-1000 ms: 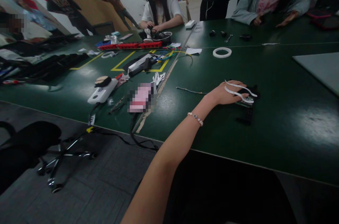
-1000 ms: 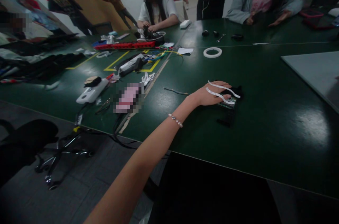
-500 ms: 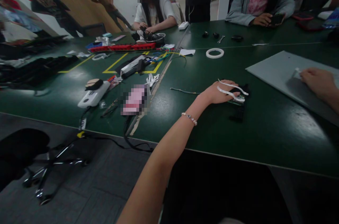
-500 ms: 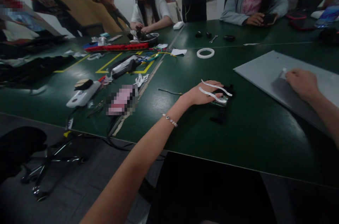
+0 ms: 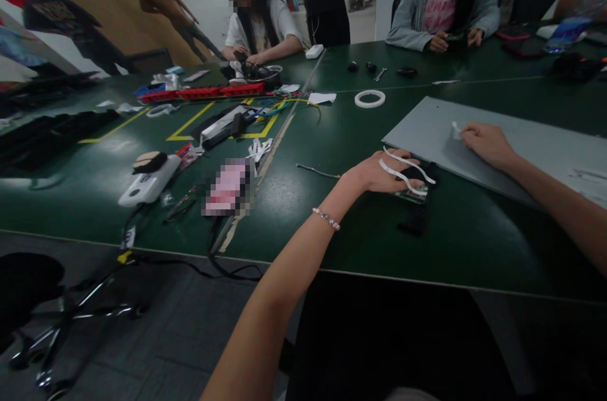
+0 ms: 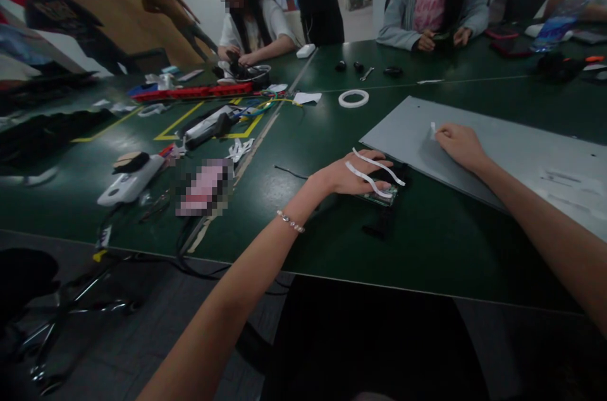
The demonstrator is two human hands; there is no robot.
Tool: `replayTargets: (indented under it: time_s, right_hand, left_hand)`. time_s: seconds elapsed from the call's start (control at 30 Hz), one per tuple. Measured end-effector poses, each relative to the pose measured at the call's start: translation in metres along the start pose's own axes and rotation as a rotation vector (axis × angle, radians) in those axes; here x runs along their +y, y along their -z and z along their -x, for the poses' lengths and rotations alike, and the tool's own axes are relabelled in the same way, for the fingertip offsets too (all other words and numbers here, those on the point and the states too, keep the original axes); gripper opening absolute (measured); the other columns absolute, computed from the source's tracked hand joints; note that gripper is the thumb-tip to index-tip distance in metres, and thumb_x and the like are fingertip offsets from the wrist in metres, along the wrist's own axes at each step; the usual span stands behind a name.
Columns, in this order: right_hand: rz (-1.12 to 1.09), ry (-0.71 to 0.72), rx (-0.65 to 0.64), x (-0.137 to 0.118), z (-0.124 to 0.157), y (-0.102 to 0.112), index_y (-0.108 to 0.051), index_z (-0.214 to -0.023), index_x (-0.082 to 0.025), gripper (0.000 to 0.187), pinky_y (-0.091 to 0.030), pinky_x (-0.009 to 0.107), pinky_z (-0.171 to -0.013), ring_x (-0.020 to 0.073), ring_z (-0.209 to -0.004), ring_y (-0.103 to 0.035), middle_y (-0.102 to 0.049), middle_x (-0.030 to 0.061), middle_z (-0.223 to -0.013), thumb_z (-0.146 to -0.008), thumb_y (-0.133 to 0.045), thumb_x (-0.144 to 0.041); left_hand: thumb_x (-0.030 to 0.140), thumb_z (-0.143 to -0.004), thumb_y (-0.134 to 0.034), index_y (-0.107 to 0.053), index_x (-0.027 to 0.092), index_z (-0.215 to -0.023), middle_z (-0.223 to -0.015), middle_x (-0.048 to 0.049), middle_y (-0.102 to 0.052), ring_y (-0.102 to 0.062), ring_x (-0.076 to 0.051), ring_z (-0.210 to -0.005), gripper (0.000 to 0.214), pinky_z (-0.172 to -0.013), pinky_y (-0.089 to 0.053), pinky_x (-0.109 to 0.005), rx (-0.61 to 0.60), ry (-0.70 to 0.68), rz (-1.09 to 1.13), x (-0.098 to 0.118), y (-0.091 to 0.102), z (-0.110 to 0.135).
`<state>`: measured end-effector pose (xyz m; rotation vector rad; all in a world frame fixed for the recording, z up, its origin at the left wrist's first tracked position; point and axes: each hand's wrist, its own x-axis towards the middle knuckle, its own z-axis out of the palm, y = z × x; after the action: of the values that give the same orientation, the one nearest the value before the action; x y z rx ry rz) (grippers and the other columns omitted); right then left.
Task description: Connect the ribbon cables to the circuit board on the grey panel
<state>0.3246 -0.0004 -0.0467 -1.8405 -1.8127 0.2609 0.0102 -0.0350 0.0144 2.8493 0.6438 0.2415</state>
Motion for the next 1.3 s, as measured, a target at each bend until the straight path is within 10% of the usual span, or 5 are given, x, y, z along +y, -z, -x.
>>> replayTargets:
  time_s: [0.57, 0.77, 0.97, 1.3]
  right_hand:
    - [-0.552, 0.125, 0.134, -0.029, 0.008, 0.0, -0.045, -0.071, -0.021, 0.02, -0.031, 0.026, -0.055, 0.01, -0.052, -0.036, -0.042, -0.0023, -0.056, -0.084, -0.047, -0.036]
    - [-0.176, 0.209, 0.013, -0.036, 0.025, 0.02, -0.061, -0.089, -0.022, 0.03, -0.041, 0.03, -0.068, 0.0178, -0.072, -0.057, -0.064, 0.0045, -0.082, -0.09, -0.044, -0.047]
    - [0.278, -0.009, 0.066, 0.029, 0.049, 0.053, -0.056, -0.117, -0.018, 0.05, -0.042, 0.046, -0.082, 0.0309, -0.1, -0.055, -0.061, 0.0163, -0.112, -0.095, -0.022, -0.047]
    - [0.478, -0.024, -0.076, 0.075, 0.057, 0.037, -0.041, -0.14, -0.029, 0.062, -0.036, 0.068, -0.081, 0.0407, -0.11, -0.044, -0.045, 0.0157, -0.134, -0.093, -0.013, -0.057]
  left_hand:
    - [0.046, -0.095, -0.04, -0.043, 0.017, -0.135, -0.135, -0.0131, -0.051, -0.046, -0.025, -0.126, 0.05, -0.105, -0.034, -0.042, 0.091, -0.036, -0.05, 0.006, 0.004, -0.009]
    - [0.047, -0.093, -0.045, -0.044, 0.015, -0.134, -0.135, -0.0157, -0.051, -0.048, -0.024, -0.125, 0.053, -0.104, -0.036, -0.04, 0.054, -0.058, 0.004, 0.005, 0.001, -0.008]
    - [0.059, -0.085, -0.051, -0.039, 0.022, -0.141, -0.145, -0.0145, -0.042, -0.041, -0.028, -0.133, 0.068, -0.107, -0.031, -0.048, -0.05, 0.04, 0.087, 0.004, 0.006, -0.002]
    - [0.073, -0.067, -0.062, -0.032, 0.027, -0.145, -0.157, -0.0142, -0.018, -0.017, -0.035, -0.144, 0.096, -0.111, -0.019, -0.057, -0.211, 0.122, 0.073, 0.011, 0.008, 0.005]
